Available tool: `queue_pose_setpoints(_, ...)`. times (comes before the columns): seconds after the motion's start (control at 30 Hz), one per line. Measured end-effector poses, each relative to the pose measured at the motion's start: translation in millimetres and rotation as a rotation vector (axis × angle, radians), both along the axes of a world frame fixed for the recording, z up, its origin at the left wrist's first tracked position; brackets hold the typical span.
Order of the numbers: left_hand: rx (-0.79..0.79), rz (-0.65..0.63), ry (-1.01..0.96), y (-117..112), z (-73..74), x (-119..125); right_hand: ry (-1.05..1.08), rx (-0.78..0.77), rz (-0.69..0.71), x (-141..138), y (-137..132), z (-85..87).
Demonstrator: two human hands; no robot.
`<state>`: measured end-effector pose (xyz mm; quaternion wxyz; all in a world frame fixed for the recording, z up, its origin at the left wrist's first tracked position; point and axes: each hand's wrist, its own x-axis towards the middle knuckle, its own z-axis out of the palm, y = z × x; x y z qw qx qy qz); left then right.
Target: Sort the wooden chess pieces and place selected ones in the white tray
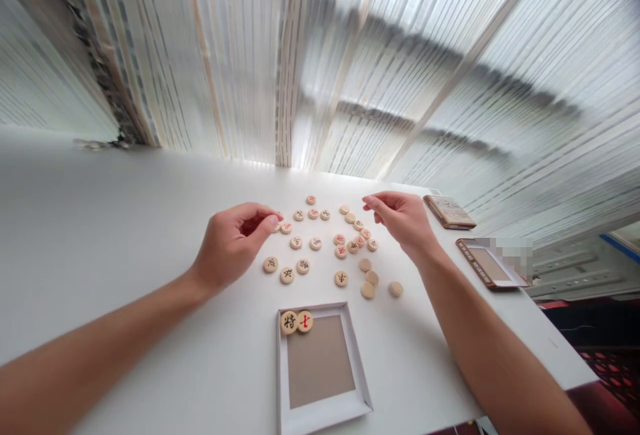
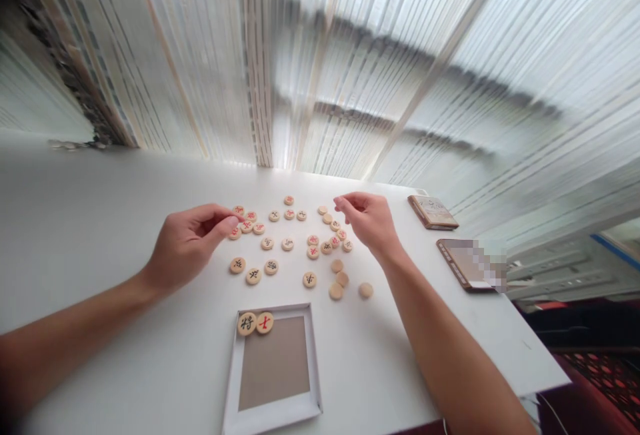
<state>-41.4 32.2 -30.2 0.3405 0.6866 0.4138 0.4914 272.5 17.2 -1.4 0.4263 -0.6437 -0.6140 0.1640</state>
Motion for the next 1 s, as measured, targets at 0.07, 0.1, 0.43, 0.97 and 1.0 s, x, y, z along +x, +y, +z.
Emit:
queue_pose_setpoints(0.07, -0.033, 0.053, -0.015, 5.9, 1.8, -3.8, 0.003, -0.006, 0.012, 0.2, 1.7, -19.1)
queue_pose_setpoints(0.1, -0.033, 0.066, -0.009, 7.8, 0.9, -5.1, -0.006, -0.012, 0.020, -1.0, -0.6, -27.9)
queue_pose_setpoints(0.43, 0.348, -0.025, 0.189, 1.5, -22.9, -1.5, -0.159, 0.075, -0.015, 2.5, -8.5, -45.9)
queue_pose_setpoints(0.97, 0.120, 0.358, -0.014, 48.4, -11.5, -32.1, -0.230, 0.102, -0.074, 14.0, -11.3, -43.7)
queue_pose_setpoints(1.0, 0.117, 0.354, 0.009, 47.7, -14.6, -31.1, -0.212, 0.089, -0.085, 14.2, -11.1, -43.0)
